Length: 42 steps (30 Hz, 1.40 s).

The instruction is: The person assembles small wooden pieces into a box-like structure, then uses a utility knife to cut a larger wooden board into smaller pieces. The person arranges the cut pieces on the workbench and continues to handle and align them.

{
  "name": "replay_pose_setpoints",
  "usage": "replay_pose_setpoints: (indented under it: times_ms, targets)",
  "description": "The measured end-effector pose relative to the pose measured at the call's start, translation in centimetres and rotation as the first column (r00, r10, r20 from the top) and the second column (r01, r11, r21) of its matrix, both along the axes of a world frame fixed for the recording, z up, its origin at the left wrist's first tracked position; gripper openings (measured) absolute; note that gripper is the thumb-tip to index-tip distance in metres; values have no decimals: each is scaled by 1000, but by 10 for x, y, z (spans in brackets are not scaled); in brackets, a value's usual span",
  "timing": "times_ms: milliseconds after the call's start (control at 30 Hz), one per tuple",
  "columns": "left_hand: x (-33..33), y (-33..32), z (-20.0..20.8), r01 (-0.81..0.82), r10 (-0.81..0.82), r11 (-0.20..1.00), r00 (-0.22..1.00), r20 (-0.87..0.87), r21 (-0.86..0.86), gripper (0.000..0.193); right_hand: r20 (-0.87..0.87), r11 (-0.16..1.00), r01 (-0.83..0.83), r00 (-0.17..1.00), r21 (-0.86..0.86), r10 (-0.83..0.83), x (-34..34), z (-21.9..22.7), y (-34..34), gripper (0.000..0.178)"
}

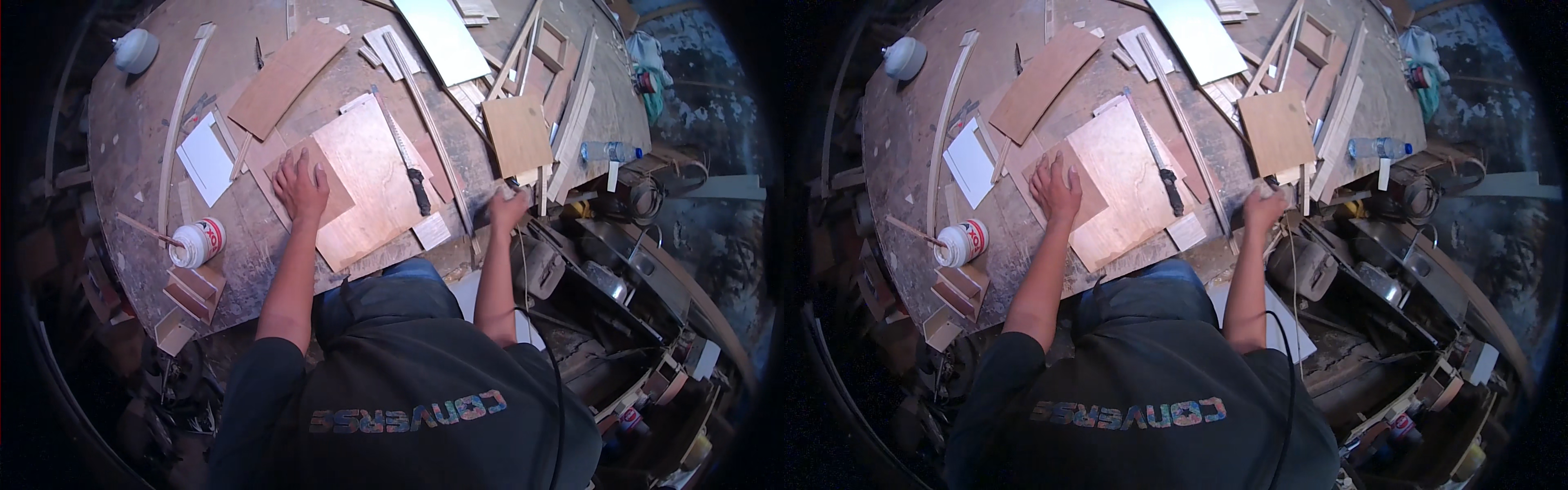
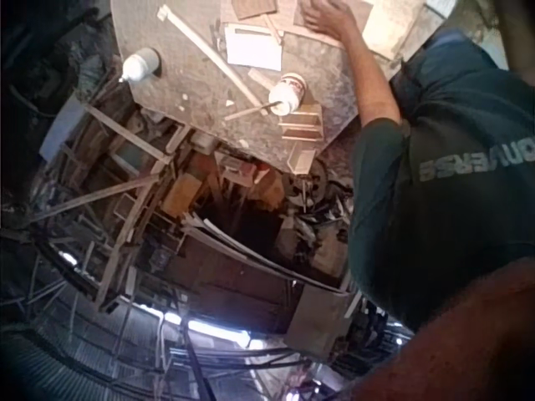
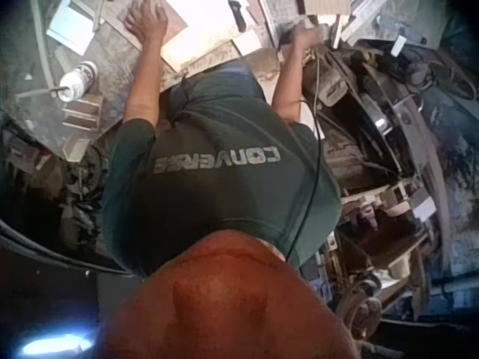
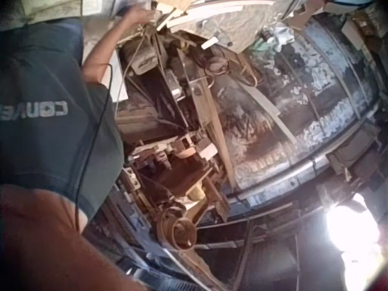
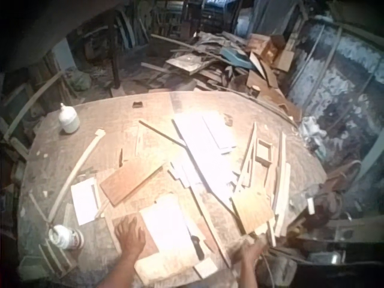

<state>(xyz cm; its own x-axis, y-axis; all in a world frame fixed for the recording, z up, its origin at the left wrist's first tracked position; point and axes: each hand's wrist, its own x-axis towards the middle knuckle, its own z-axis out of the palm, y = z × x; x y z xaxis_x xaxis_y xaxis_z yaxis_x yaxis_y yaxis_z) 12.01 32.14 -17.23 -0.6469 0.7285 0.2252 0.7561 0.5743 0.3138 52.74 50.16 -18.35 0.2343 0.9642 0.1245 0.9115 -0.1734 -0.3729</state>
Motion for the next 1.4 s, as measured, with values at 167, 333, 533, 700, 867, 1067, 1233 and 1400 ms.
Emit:
replay_pose_setpoints:
  times_ms: [167,333,533,700,867,1067,1233,1400]
  targets:
    - [2,1,-1,3,-3,1000,1000,11,19,48,-145,978,208,967,-33,-210,39,-26,33,66]
    - [0,-1,-5,-21,21,1000,1000,19,22,50,-297,988,149,942,-44,-156,41,-33,36,43]
    - [-3,-1,-4,-36,37,999,999,31,-15,50,-291,998,25,957,59,-7,-16,-1,0,24]
    - [-2,-5,-6,-41,42,999,998,43,-21,51,-382,995,94,922,46,-69,8,-30,1,27]
    - [-3,-2,-7,-20,20,1000,999,25,-6,50,-227,979,173,955,-110,-194,17,-17,8,36]
    - [-3,0,-5,-9,8,1000,1000,28,8,49,-325,988,139,933,-67,-153,15,-32,26,36]
    - [-3,-2,-7,-29,30,999,999,40,-15,50,-613,996,-11,788,-93,-49,5,-43,18,33]
    - [-4,-4,-2,-46,46,999,998,42,-1,50,-909,943,-288,415,-165,-33,-125,40,-39,32]
